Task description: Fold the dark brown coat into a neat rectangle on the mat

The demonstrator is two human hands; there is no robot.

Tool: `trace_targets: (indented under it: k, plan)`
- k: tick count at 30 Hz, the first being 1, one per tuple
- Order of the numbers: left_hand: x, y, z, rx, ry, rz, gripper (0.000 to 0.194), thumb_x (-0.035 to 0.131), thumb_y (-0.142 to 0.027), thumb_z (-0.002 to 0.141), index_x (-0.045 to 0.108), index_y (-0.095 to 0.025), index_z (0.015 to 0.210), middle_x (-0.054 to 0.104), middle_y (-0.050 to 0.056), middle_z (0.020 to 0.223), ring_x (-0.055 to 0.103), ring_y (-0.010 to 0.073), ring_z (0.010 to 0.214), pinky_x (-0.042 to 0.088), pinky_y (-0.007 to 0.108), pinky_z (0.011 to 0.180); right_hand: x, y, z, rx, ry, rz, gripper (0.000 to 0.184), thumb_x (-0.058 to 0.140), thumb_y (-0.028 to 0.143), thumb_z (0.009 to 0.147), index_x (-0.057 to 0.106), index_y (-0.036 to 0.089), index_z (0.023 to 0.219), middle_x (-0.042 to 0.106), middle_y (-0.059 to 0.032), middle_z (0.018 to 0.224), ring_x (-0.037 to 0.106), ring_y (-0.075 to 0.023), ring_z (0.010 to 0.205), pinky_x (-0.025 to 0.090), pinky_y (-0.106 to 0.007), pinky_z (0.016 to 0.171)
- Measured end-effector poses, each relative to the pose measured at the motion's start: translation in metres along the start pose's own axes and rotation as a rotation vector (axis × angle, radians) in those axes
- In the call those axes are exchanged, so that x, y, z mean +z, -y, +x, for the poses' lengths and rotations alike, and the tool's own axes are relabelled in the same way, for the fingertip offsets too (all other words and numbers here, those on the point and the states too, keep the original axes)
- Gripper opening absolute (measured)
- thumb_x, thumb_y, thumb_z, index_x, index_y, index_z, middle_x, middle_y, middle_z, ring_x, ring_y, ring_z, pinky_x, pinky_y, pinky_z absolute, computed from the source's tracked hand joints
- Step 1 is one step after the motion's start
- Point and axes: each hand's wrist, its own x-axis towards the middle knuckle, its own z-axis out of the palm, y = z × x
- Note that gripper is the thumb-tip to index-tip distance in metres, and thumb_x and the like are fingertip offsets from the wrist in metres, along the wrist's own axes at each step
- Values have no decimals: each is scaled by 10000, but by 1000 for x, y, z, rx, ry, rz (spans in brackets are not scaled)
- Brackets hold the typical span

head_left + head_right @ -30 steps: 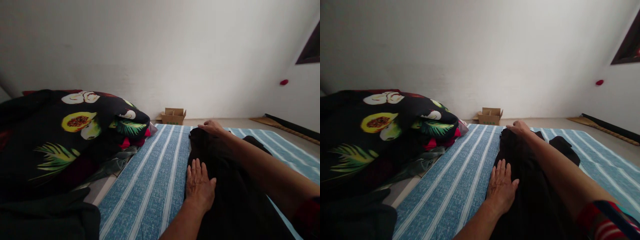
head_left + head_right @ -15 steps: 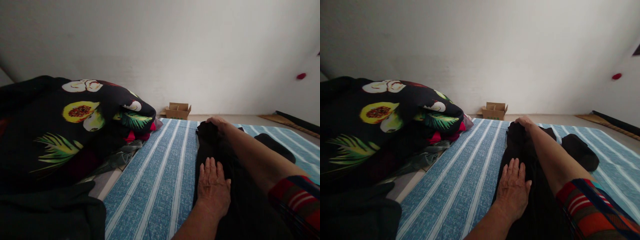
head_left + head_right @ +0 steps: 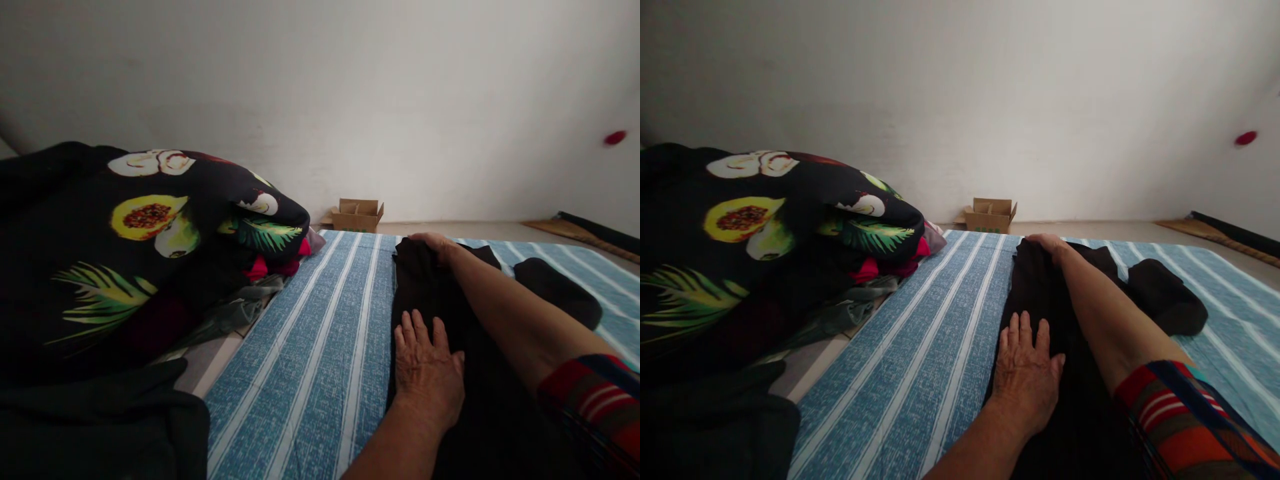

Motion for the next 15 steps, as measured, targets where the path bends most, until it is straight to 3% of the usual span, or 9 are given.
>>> trace_targets:
  k: [7,11,15]
  plan:
    - [0,-1,-1,-3,-6,-19,591,269,-485,906,278,-180,1413,199,165,1487,110,343,1364,202,519,1086,-18,17,-13,103,201,-6,320,513,401,783,678,131,735,704,-126,777,654,-238,684,523,-342,600]
    - [1,-1,0,-5,-19,-16,582,287,-476,901,307,-174,1399,218,180,1477,116,348,1361,200,515,1085,-23,21,-13,41,126,-100,288,508,368,776,659,145,672,693,-112,696,644,-225,632,523,-345,597]
    - [2,-1,1,-1,-26,-1,581,272,-481,904,311,-176,1397,226,173,1477,133,348,1360,213,518,1080,-19,24,-10,-104,-49,-268,165,650,313,669,627,170,590,647,-66,560,613,-213,538,509,-345,563]
